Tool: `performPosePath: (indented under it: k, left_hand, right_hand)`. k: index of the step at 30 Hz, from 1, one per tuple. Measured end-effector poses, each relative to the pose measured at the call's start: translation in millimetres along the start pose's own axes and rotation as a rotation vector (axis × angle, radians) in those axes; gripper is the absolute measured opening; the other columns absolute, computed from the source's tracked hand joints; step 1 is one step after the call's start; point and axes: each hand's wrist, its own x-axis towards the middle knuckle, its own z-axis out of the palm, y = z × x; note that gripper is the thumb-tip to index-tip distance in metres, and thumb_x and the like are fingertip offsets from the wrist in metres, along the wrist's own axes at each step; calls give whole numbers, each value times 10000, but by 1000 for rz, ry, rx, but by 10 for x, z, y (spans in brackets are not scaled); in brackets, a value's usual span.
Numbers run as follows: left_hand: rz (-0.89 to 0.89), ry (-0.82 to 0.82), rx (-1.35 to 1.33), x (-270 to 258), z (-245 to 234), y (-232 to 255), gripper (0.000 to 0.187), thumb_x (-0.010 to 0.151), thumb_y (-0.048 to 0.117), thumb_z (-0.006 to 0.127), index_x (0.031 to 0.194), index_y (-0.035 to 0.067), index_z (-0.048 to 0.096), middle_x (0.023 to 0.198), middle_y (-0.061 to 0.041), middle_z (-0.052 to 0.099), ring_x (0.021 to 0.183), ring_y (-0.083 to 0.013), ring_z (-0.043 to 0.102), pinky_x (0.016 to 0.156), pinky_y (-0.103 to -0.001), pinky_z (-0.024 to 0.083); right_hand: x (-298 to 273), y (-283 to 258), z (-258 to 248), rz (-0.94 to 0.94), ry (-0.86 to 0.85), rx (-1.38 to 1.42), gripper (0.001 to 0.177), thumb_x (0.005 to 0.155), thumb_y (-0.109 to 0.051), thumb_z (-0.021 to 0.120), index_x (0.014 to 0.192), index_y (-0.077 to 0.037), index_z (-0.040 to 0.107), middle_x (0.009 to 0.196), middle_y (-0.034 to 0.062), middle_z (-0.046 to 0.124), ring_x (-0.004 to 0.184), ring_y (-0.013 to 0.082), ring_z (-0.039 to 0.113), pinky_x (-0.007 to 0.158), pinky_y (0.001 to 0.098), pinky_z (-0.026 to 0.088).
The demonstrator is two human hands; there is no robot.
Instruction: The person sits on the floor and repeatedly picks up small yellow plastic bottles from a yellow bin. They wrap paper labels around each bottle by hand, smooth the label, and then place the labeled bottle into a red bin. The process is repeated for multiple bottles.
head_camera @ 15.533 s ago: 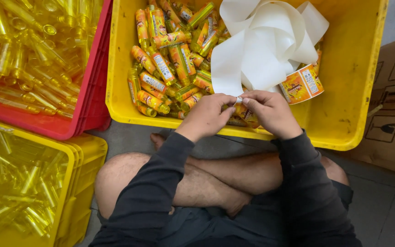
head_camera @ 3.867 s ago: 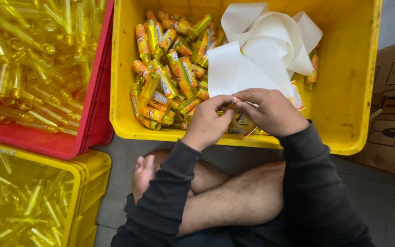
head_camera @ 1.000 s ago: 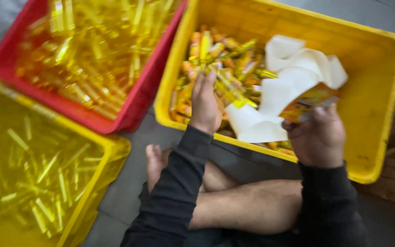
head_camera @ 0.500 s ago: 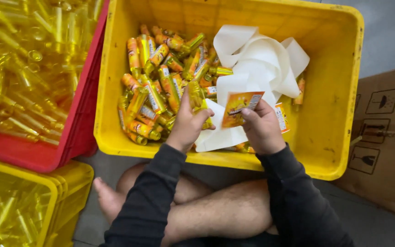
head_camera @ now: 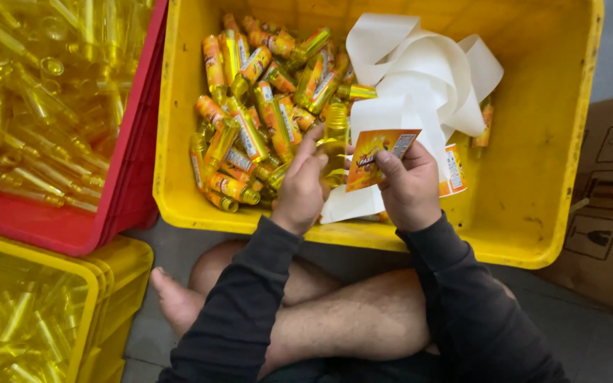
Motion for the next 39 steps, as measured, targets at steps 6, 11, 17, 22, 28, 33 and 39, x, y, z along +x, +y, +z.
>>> performPosePath:
  k: [6, 11, 17, 22, 28, 33, 39]
  left_hand:
    - [65, 10, 137, -100, 251, 160, 594, 1087, 326, 450, 1557, -18, 335, 1475, -311, 462, 1388, -412, 427, 1148, -555, 362]
    - [43, 12, 206, -155, 357, 346, 641, 1096, 376, 444, 1558, -51, 319, 1562, -335, 375, 1516, -446, 280, 1243, -588, 208]
    - [39, 32, 215, -179, 356, 408, 675, 1101, 400, 399, 1561, -79, 275, 1588, -395, 266, 1517, -508, 203, 1250, -596, 152]
    - [36, 22, 271, -162, 343, 383, 684, 1106, 416, 392, 1568, -71, 260, 1602, -393, 232, 1526, -511, 164, 1254, -607, 117]
    - [27, -8, 213, -164, 353, 452, 661, 1115, 385, 361, 1576, -67, 219, 1612, -399, 191, 1530, -513, 143, 1260, -606, 119]
    - [9, -10, 171, -152, 300, 393, 679, 1114, 390, 368, 1585, -63, 186, 1618, -403, 153, 1530, -512, 118, 1256, -609, 110]
    - [20, -5, 150, -147, 259, 319, 680, 1114, 391, 379, 1591, -54, 185, 1616, -399, 170, 1530, -504, 130, 1260, -599, 110]
  right_hand:
    - [4, 89, -88, -55, 41, -95, 237, 974, -73, 691, 1182, 7, 613, 1095, 209, 704, 1008, 355, 744, 856, 519, 651]
    - [15, 69, -53, -88, 38, -186, 240, 981, -70, 695, 1187, 20, 612, 1076, 223, 704, 986, 345, 743, 836, 521, 656]
    - [25, 21, 6, -53, 41, -266, 216, 992, -109, 706, 1172, -14, 635, 1064, 188, 719, 973, 276, 743, 897, 468, 635]
    - [5, -56, 74, -56, 13, -368, 208, 996, -109, 711, 1161, -5, 641, 1052, 187, 723, 952, 265, 741, 902, 456, 627]
    - [-5, -99, 74, -38, -9, -441, 209, 1012, -133, 705, 1174, -17, 645, 1061, 198, 724, 956, 282, 741, 925, 463, 608]
    - [-14, -125, 108, -28, -22, -452, 210, 1011, -128, 702, 1177, -11, 649, 1057, 204, 727, 953, 285, 743, 921, 465, 608]
    - [-13, -140, 120, -25, -32, -469, 208, 1013, -135, 701, 1173, -12, 650, 1049, 199, 730, 947, 273, 743, 920, 453, 606]
